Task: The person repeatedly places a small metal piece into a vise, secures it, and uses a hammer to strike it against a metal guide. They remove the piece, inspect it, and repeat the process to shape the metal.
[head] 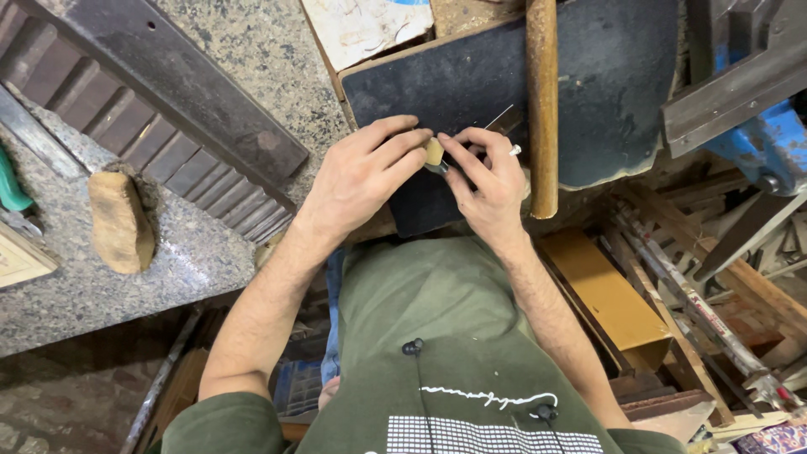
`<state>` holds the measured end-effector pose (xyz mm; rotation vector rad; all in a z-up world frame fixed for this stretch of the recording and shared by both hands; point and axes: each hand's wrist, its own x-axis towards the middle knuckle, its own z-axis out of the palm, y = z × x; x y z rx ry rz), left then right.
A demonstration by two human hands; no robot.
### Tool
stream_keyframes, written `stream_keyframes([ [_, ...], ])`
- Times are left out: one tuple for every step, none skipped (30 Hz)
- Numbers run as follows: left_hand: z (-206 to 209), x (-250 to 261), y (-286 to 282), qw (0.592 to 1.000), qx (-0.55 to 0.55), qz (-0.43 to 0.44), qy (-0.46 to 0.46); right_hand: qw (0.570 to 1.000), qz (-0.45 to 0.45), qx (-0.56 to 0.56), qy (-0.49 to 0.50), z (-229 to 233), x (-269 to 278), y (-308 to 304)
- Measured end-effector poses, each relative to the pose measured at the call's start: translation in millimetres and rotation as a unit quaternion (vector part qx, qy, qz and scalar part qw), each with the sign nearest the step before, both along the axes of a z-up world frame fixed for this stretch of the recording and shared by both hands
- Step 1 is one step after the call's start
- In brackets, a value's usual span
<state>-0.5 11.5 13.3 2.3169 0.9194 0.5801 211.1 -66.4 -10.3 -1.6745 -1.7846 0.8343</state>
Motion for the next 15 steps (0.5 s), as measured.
stream_keyframes([
  [0,0,-3,1.0,-0.005,0.001,0.002,1.0,0.0,-0.002,0.004,1,1,-1],
  [0,-1,-5,1.0,-0.009,0.002,0.005,1.0,0.001,-0.004,0.005,1,2,-2],
  [-1,-2,-7,1.0,-0.012,0.004,0.009,1.0,0.004,-0.005,0.008,1,2,-1],
  [-1,-3,-10,1.0,-0.011,0.009,0.008,1.0,0.007,-0.006,0.011,1,1,-1],
  [-1,-3,-13,1.0,-0.009,0.014,0.006,1.0,0.006,-0.006,0.015,2,1,0],
  [-2,-3,-15,1.0,-0.008,0.019,0.004,1.0,0.005,-0.007,0.019,2,1,0],
  [-2,-3,-18,1.0,-0.005,0.029,0.002,1.0,0.004,-0.008,0.023,2,2,0],
  [-3,-2,-21,0.999,-0.001,0.039,0.0,1.0,0.004,-0.009,0.02,3,2,-1],
  [-3,-2,-22,0.999,0.004,0.049,-0.002,1.0,0.005,-0.009,0.017,3,2,0],
  [-4,-2,-23,0.999,0.002,0.053,-0.002,1.0,0.005,-0.008,0.015,3,2,0],
  [-4,-2,-25,0.998,0.001,0.058,-0.004,1.0,0.005,-0.01,0.015,3,2,0],
  [-5,-2,-25,0.998,-0.001,0.062,-0.005,1.0,0.004,-0.011,0.015,3,2,0],
  [-5,-2,-26,0.998,-0.004,0.063,-0.01,1.0,0.005,-0.012,0.015,3,1,0],
  [-6,-3,-26,0.998,-0.006,0.064,-0.015,1.0,0.006,-0.013,0.016,4,1,0],
  [-7,-3,-25,0.998,-0.008,0.064,-0.021,1.0,0.006,-0.014,0.017,4,1,0],
])
